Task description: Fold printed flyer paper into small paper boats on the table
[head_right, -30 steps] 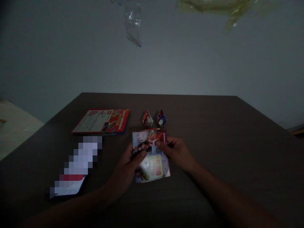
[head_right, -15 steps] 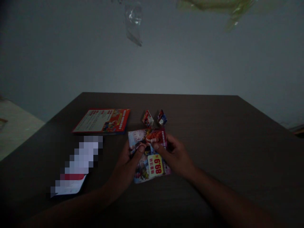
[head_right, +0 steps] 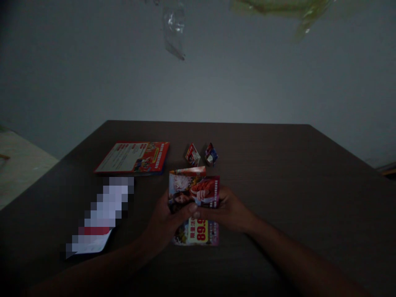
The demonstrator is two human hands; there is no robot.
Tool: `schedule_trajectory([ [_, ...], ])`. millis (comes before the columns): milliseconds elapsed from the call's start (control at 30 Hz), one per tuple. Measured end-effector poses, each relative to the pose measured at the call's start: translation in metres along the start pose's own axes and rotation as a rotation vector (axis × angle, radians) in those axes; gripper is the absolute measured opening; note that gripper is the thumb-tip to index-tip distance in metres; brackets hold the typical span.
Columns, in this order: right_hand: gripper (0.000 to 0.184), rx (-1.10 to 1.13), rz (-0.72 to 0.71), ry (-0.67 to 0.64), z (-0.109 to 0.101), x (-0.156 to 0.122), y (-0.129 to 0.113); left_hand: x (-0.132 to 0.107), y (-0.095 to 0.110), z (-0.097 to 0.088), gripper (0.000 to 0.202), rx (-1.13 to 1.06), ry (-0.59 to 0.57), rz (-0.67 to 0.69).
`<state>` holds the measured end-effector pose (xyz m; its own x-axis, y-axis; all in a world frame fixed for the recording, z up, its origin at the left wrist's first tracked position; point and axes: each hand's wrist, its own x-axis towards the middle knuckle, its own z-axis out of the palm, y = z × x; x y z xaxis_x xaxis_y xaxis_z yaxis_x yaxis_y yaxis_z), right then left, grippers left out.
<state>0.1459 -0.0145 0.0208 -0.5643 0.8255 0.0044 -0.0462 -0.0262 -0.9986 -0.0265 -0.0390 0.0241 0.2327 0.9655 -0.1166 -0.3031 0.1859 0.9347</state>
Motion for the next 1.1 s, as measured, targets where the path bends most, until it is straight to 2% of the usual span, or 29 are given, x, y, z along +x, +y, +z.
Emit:
schedule_trajectory([
  [200, 0.019, 0.013, 0.077, 0.0, -0.001, -0.003, -0.006, -0.001, 0.002, 0.001, 0.047, -0.006, -0.017, 0.037],
  [333, 0.028, 0.052, 0.101, -0.108, 0.0, -0.009, -0.01, -0.001, 0.002, 0.002, 0.049, -0.015, -0.046, 0.035],
  [467, 0.024, 0.018, 0.148, -0.23, 0.001, -0.014, -0.015, -0.001, 0.0, 0.004, 0.056, -0.039, -0.088, 0.057],
  [600, 0.021, -0.055, 0.105, -0.257, 0.003, -0.015, -0.017, -0.001, -0.001, 0.003, 0.061, -0.042, -0.124, 0.037],
  [700, 0.024, -0.091, 0.077, -0.265, 0.004, -0.013, -0.016, -0.001, -0.001, 0.002, 0.058, -0.023, -0.132, -0.004],
  [933, 0.028, -0.178, -0.002, -0.012, 0.002, -0.004, -0.008, 0.001, -0.003, -0.001, 0.035, -0.003, -0.034, -0.095],
  [1100, 0.038, -0.345, -0.161, 0.267, -0.003, -0.002, 0.001, 0.003, 0.0, 0.0, 0.04, -0.037, 0.097, -0.154],
])
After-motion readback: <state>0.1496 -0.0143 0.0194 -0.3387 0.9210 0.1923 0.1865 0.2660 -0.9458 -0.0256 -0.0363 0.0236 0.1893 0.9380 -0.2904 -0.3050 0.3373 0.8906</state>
